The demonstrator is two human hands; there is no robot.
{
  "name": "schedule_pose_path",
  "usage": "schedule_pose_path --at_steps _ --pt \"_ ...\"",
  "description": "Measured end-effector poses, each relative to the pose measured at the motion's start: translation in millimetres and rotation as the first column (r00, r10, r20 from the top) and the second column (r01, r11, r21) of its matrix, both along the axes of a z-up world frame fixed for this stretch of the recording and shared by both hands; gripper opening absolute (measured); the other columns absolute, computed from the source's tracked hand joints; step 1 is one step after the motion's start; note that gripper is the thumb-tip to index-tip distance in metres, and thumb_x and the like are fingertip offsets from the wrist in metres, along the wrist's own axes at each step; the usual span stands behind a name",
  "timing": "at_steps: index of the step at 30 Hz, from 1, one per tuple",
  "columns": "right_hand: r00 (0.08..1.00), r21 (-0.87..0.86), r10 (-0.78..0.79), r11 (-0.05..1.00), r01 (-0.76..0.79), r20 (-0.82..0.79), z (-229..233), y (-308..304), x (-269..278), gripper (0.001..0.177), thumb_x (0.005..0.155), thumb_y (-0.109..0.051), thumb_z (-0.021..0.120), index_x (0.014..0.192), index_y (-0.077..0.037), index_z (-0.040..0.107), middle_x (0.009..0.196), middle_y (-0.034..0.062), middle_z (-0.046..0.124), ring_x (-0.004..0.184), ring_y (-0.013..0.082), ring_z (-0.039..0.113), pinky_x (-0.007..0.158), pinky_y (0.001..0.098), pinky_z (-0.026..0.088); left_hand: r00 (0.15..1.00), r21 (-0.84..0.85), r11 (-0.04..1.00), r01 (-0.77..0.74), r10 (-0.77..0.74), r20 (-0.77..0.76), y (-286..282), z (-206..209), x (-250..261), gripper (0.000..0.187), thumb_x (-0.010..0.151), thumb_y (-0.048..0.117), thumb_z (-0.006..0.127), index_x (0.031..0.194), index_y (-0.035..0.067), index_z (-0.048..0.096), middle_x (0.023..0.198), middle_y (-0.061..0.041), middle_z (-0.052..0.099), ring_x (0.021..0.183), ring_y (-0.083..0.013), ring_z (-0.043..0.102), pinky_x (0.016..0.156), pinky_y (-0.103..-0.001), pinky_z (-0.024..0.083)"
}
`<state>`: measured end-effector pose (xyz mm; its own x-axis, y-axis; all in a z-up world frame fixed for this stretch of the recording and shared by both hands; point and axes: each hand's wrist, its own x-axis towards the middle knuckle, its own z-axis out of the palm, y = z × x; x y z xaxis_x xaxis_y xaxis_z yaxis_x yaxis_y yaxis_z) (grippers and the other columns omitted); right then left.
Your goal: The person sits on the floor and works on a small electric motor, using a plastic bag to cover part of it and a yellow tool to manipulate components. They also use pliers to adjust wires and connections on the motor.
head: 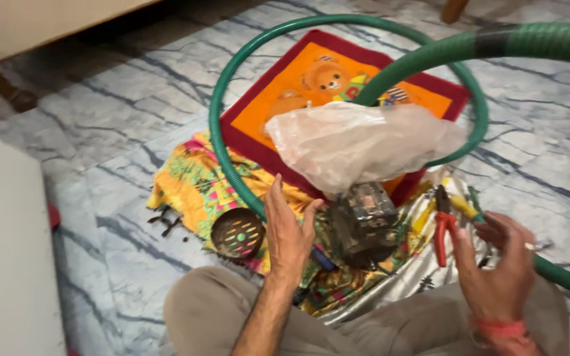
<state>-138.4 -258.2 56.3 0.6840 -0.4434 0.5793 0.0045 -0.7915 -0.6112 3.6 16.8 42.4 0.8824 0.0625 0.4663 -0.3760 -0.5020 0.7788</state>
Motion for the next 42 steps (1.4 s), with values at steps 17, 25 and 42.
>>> schedule_pose_path --at_steps 17,25,42 --pt "0.894 0.173 0.11 0.984 -0.037 -0.434 1 89 66 0.105 0.066 -0.045 0.092 0.144 0.005 0.044 0.133 0.0298 0.059 0.123 0.0403 0.057 0.102 0.047 0.044 0.954 -0.497 0.868 -0.014 -0.137 -0.266 -37 46 96 0.067 0.082 0.042 0.085 0.124 -0.007 0.064 0.115 -0.021 0.075 0.104 -0.0294 0.072 0.092 -0.039 0.056" --pt "0.894 0.272 0.155 0.961 -0.038 -0.42 -6 54 65 0.078 0.072 -0.034 0.087 0.136 0.0 0.058 0.136 0.0201 0.065 0.127 0.0298 0.06 0.104 0.0412 0.046 0.986 -0.368 0.93 -0.002 -0.059 -0.156 -7 60 107 0.071 0.076 0.033 0.09 0.126 -0.004 0.057 0.117 -0.018 0.071 0.101 -0.0212 0.072 0.088 -0.034 0.058" --pt "0.901 0.437 0.168 0.899 0.026 -0.4 -65 9 35 0.034 0.099 -0.031 0.066 0.119 -0.005 0.073 0.091 0.0085 0.078 0.081 0.0163 0.071 0.074 0.03 0.055 0.712 -0.534 0.845 0.027 -0.391 -0.583 3 -72 4 0.056 0.102 0.05 0.055 0.107 -0.004 0.068 0.086 -0.014 0.068 0.075 -0.0197 0.068 0.067 -0.033 0.056"
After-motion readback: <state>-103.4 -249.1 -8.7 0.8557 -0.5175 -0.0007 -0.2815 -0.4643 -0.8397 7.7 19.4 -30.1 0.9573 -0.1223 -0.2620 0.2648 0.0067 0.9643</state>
